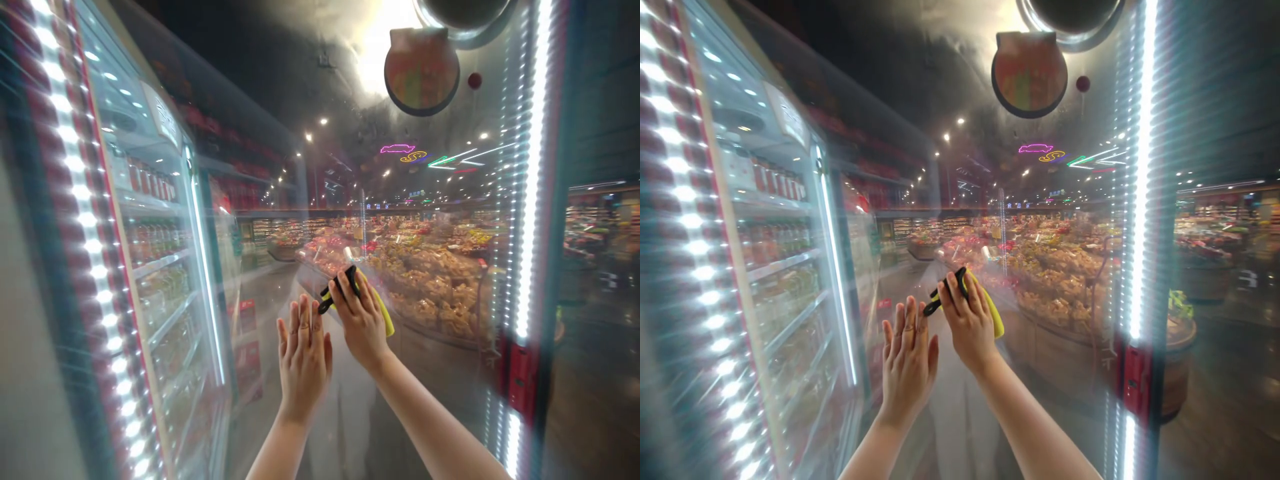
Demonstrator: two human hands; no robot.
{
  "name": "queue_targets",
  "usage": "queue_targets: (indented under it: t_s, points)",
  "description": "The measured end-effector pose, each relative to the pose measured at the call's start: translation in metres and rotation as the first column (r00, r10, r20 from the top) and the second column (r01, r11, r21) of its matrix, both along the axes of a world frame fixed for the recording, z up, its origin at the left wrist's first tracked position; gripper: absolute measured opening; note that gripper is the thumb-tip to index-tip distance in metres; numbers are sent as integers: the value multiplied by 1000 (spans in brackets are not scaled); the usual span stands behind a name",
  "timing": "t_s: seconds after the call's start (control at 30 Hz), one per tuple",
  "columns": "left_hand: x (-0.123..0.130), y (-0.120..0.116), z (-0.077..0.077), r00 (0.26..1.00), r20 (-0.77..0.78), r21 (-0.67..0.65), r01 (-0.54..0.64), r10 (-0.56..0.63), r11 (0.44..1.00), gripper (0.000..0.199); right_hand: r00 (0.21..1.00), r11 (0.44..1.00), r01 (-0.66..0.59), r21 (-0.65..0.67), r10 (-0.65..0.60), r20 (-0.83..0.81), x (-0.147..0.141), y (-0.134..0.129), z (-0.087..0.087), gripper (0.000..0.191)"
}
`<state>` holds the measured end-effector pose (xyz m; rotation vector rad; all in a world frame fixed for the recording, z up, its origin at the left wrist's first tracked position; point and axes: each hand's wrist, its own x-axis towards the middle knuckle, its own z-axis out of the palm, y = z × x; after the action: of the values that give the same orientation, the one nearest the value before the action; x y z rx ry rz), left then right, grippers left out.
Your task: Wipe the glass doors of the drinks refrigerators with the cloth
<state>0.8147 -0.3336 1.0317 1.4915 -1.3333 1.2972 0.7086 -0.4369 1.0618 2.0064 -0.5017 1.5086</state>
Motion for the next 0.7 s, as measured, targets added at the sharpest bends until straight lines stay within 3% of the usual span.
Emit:
queue_targets:
  t_s: [0.1,0.17,0.23,0.3,0.4,0.47,0.57,0.7]
  points:
    - [5,3,-6,1000,-29,1,0,0,1000,74,991,998,-25,-54,17,-135,-12,2,-43,55]
    - [10,5,-11,1000,-30,0,-10,10,1000,73,986,997,-22,-76,9,-166,-31,-6,-58,56]
    - [16,6,-15,999,-23,-9,-29,29,1000,73,991,998,-5,-57,-3,-133,-44,-15,-54,61]
    - [22,7,-16,999,-21,-15,-45,45,999,74,999,1000,7,-12,-7,-50,-44,-20,-35,66]
    - [31,9,-14,998,-32,-27,-59,58,998,75,998,999,2,38,-4,57,-18,-12,-2,68]
    - [36,10,-11,997,-45,-30,-68,66,997,75,998,999,-4,37,2,58,3,-1,5,66]
    - [43,11,-11,996,-57,-42,-78,75,996,73,999,1000,-21,-16,21,-38,14,12,-13,58]
    - [47,14,-14,996,-59,-46,-76,74,996,74,981,993,-71,-92,53,-186,-12,5,-45,53]
